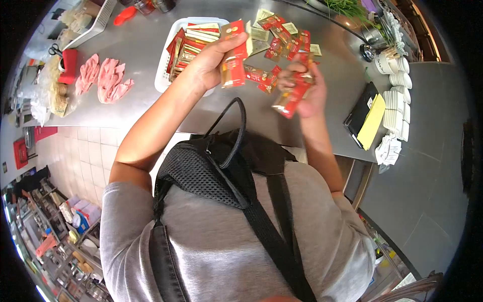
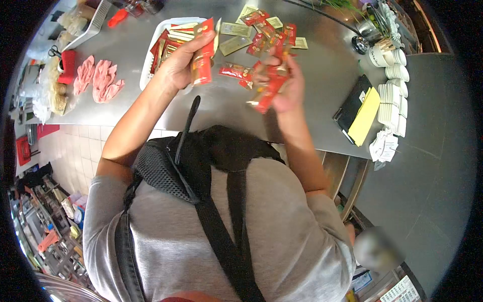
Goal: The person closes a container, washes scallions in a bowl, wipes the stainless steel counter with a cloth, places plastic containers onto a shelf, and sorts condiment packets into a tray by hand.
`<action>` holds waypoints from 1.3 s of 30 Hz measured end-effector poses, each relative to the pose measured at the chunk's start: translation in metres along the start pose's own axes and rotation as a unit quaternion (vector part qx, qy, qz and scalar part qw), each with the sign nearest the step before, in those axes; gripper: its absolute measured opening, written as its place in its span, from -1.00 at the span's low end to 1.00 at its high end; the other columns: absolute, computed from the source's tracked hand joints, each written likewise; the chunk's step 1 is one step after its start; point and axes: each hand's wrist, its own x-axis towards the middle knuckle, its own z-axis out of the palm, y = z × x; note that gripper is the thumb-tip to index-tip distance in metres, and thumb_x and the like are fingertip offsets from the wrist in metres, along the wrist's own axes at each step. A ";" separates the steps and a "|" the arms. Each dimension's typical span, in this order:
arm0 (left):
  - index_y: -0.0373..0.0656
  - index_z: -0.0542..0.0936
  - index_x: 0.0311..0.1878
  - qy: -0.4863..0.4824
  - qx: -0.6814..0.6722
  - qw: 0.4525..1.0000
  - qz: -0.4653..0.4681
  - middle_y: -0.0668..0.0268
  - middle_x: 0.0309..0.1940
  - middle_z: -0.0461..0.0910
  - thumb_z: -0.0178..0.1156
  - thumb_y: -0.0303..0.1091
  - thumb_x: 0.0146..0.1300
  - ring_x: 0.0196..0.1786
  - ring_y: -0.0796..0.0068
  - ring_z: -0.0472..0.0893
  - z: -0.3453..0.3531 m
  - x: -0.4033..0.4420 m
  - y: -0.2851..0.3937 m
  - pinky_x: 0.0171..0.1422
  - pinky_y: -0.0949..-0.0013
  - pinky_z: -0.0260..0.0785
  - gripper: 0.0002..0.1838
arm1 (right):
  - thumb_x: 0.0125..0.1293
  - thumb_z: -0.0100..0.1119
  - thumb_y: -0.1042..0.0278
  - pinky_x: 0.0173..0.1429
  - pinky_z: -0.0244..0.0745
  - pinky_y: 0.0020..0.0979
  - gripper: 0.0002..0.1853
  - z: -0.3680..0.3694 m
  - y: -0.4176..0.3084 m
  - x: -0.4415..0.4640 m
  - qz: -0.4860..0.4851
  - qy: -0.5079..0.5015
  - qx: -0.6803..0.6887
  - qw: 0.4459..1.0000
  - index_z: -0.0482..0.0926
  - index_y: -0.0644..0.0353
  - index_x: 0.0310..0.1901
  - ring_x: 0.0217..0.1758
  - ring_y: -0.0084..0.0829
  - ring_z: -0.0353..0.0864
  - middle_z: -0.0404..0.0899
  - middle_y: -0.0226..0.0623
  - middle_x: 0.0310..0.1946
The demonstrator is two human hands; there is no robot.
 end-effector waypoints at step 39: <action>-0.29 0.13 0.45 -0.097 0.061 0.956 0.270 0.14 0.41 0.25 -0.17 -0.19 0.57 0.45 0.24 0.25 -0.134 -0.016 0.040 0.54 0.20 0.05 -0.47 | 0.20 0.21 0.65 0.24 0.53 -0.15 -0.54 0.053 0.171 0.151 -0.257 0.150 -0.225 0.928 0.39 0.20 0.14 0.14 -0.26 0.58 0.54 -0.19 0.04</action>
